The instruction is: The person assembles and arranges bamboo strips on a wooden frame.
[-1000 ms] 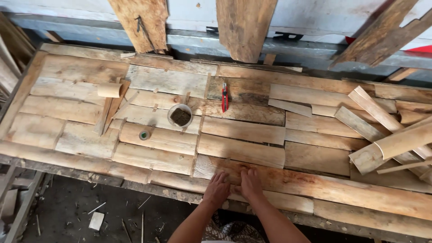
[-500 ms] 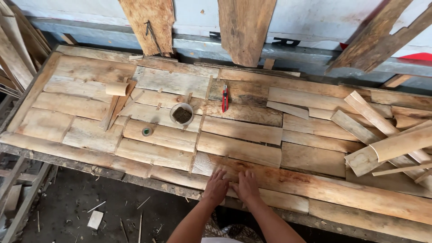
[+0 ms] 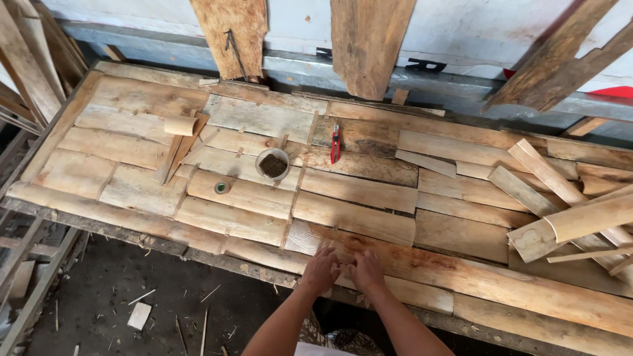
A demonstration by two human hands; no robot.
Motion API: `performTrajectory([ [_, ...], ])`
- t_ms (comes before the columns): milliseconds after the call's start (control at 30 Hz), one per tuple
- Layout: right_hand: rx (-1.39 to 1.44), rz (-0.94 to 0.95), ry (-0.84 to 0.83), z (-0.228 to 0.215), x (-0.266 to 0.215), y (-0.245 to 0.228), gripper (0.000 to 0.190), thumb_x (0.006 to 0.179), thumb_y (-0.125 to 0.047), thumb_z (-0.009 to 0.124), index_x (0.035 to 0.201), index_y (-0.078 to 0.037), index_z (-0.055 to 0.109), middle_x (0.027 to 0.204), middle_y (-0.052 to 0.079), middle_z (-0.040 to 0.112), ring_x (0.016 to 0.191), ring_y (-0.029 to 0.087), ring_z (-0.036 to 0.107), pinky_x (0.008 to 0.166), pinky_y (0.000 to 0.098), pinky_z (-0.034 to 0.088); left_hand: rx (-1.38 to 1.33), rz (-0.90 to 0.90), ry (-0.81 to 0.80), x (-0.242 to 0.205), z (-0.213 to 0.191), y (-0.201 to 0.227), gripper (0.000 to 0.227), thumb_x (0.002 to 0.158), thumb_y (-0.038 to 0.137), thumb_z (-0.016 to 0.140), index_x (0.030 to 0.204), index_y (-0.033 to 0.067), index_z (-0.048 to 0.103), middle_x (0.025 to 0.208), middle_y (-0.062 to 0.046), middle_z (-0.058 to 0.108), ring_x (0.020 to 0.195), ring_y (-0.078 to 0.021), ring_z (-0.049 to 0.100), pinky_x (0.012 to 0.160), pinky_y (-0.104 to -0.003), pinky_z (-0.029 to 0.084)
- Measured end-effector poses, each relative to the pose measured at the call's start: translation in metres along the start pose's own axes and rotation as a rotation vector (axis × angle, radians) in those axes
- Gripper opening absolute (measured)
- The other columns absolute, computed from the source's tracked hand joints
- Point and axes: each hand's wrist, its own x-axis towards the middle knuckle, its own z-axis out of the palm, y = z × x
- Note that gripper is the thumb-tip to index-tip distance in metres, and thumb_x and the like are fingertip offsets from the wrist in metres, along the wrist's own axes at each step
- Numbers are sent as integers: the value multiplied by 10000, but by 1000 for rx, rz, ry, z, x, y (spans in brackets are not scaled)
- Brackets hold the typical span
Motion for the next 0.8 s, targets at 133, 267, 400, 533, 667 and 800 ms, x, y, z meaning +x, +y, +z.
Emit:
performTrajectory([
  [133,-58,14,36,2,11,3,213,873,-276,769,951,-86,713,1122,135,599,1175,355,519,1043,455,448,-91,23,62,-5,-4,-4,196,831,148,759,1003,67,710,1465,-186,563,1400,-381,461,1157,-430,376],
  [267,-28,133,-184,2,20,5,291,982,-362,689,936,-75,680,1047,98,589,1066,316,539,954,463,466,-219,4,59,-5,-26,0,251,847,134,750,1074,58,674,1275,-174,654,1260,-378,567,1050,-442,456],
  [400,132,226,-224,-7,33,-12,336,1017,-431,614,931,-106,629,888,90,640,817,301,640,757,470,533,-332,-56,186,3,-59,-14,196,889,155,736,1056,59,697,1082,-150,721,1081,-370,671,902,-434,541],
  [533,235,126,-32,20,54,-30,344,986,-425,612,944,-87,658,809,85,642,701,283,610,662,500,510,-346,-47,306,19,-89,-80,180,900,165,716,1037,49,702,1038,-144,743,1021,-344,710,882,-408,554],
  [667,263,96,114,48,80,-67,366,990,-430,603,988,-91,741,809,136,700,750,340,669,689,495,522,-271,-121,330,29,-137,-132,132,920,178,705,998,73,723,1032,-113,754,997,-290,722,889,-390,558],
  [800,484,31,129,67,111,-100,309,1005,-315,579,1003,-42,724,895,121,754,826,307,731,742,441,560,-97,-206,393,46,-182,-175,117,906,225,724,945,116,742,1035,-79,759,1023,-264,707,912,-408,558],
])
